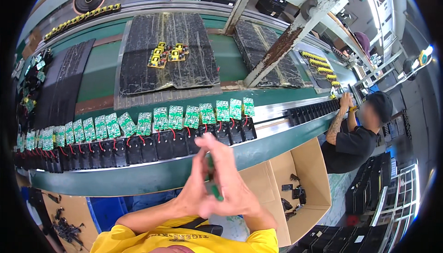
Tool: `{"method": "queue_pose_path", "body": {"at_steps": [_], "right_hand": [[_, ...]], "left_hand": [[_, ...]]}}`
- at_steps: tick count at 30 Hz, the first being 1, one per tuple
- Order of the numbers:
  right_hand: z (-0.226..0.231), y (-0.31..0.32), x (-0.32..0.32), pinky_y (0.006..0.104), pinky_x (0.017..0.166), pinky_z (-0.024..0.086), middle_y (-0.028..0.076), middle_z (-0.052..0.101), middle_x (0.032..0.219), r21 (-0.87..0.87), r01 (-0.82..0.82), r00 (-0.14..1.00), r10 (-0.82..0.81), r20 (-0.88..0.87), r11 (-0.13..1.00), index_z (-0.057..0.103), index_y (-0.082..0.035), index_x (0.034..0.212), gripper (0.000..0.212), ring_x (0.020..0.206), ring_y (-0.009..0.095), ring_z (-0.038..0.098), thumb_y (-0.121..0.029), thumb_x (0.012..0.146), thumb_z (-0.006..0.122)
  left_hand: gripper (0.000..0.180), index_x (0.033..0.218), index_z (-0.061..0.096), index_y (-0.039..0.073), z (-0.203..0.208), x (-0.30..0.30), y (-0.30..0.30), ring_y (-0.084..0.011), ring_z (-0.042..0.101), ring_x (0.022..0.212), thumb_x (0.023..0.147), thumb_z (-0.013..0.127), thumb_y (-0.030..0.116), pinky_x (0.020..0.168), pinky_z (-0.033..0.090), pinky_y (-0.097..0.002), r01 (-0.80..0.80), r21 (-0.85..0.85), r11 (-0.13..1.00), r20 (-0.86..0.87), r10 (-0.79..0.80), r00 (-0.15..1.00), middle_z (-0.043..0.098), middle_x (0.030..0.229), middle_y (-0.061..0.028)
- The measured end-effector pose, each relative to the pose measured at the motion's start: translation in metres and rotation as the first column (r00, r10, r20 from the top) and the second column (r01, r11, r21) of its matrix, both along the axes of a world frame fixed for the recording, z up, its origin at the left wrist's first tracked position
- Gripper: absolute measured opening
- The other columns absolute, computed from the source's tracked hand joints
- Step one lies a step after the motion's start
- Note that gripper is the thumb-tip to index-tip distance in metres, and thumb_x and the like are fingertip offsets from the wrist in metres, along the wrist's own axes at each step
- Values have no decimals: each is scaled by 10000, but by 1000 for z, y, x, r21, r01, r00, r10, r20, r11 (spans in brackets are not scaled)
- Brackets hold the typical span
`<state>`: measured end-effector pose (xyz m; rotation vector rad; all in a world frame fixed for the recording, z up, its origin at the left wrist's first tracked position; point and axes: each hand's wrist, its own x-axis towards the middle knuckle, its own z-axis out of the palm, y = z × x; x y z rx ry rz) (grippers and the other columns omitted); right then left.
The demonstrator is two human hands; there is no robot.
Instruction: Trim components and separate circuit boards using wire cutters on an assembly line.
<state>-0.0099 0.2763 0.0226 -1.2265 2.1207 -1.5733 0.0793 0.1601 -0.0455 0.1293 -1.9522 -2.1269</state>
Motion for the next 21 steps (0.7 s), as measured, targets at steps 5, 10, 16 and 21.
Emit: {"method": "queue_pose_path", "body": {"at_steps": [5,10,16,21], "right_hand": [[11,4,-131,494,1243,473,185,628,1657,102,-1,960,30,-279,995,573,-54,1694,981,1493,353,604,-685,965,753],[-51,0,-216,463,1150,524,136,696,1550,431,115,678,246,-692,895,650,-129,1643,891,1360,339,680,-704,972,760],[-63,-31,-213,445,1034,539,80,731,1413,499,22,632,375,-678,866,668,-193,1639,971,1159,322,704,-790,883,788],[-58,-41,-206,408,957,522,64,738,1300,466,35,556,370,-744,884,676,-206,1639,937,1043,293,676,-765,898,804]], "left_hand": [[516,1348,631,-15,-2,-12,-11,-433,663,1295,907,794,196,1222,506,-536,84,-505,859,8,-93,996,632,1399,-243],[402,1214,635,-15,-11,-51,1,-482,565,1421,898,774,191,1310,392,-633,-124,-797,591,-212,-82,974,593,1405,-287],[375,1170,644,-37,-44,-66,-8,-518,473,1513,913,768,207,1357,285,-692,-197,-834,516,-254,-42,966,569,1436,-312],[384,1185,667,-41,-37,-66,-9,-535,457,1528,933,757,234,1358,280,-698,-138,-922,361,-177,-77,981,568,1460,-312]]}}
